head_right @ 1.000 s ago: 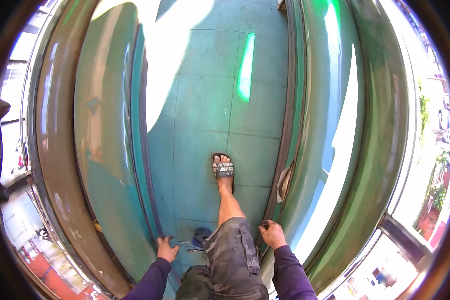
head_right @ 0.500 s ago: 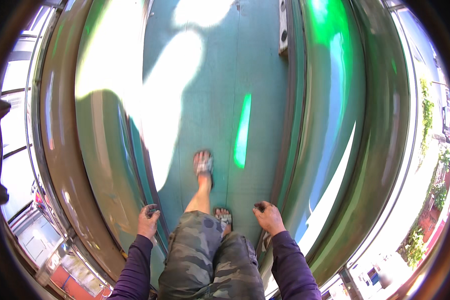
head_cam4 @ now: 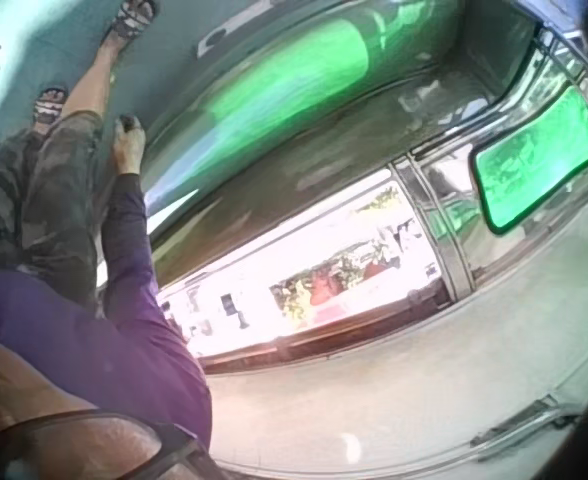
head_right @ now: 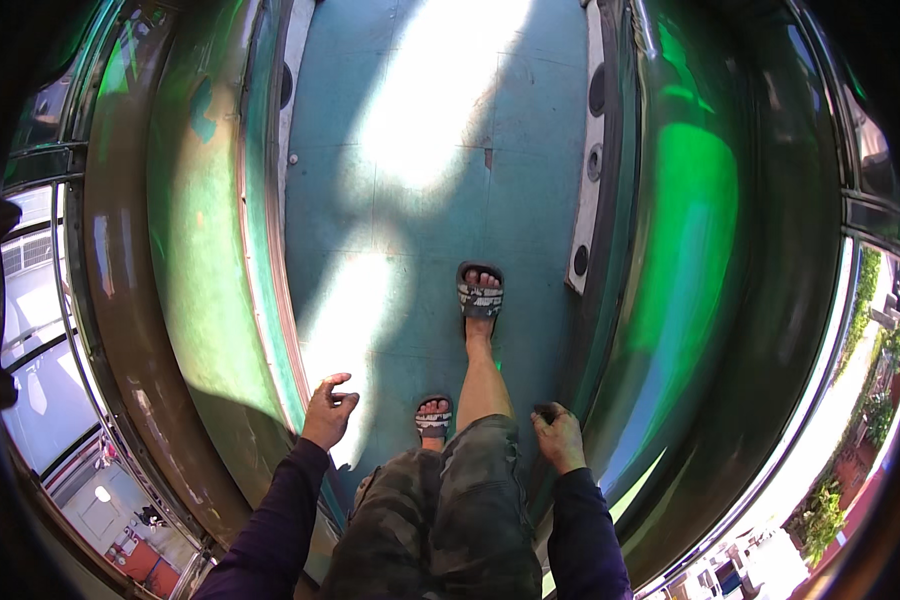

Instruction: The person works on the wiring under the seat of a jeepney, using pliers and a wrench to adjust connections. They retrieve tools from a workshop and return to the vehicle to continue the repair.

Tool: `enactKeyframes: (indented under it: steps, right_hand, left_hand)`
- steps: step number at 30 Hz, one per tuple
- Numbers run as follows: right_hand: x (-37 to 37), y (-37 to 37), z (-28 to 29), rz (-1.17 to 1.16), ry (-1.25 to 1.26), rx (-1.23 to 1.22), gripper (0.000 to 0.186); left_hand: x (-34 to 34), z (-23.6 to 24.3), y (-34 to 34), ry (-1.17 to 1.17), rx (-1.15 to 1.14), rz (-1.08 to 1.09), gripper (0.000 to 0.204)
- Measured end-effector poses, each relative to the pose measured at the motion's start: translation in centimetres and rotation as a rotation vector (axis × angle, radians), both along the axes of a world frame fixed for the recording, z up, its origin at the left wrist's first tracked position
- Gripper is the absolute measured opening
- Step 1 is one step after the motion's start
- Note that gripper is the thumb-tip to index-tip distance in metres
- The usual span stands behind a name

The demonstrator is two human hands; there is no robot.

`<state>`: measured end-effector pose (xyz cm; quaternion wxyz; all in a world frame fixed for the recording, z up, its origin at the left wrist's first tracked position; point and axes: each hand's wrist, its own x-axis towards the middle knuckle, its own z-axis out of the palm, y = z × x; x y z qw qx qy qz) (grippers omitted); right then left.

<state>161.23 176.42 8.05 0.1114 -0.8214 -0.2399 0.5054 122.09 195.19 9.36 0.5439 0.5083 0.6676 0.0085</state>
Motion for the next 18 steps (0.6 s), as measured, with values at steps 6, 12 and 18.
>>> enactKeyframes:
  steps: [6, 12, 18]
  right_hand:
    - [10.2, 19.9, -1.9, 0.224, -0.016, -0.014, 0.029]
    - [19.8, 40.2, 1.0, 0.144, 0.024, 0.092, 0.034]
    - [24.6, 54.7, 1.6, 0.145, 0.03, 0.059, 0.034]
  left_hand:
    - [8.2, -0.6, 15.0, 0.186, -0.104, 0.002, 0.043]
    - [19.7, 0.3, 35.6, -0.024, 0.145, -0.007, 0.037]
    - [26.4, 0.6, 55.9, 0.041, 0.149, -0.133, 0.038]
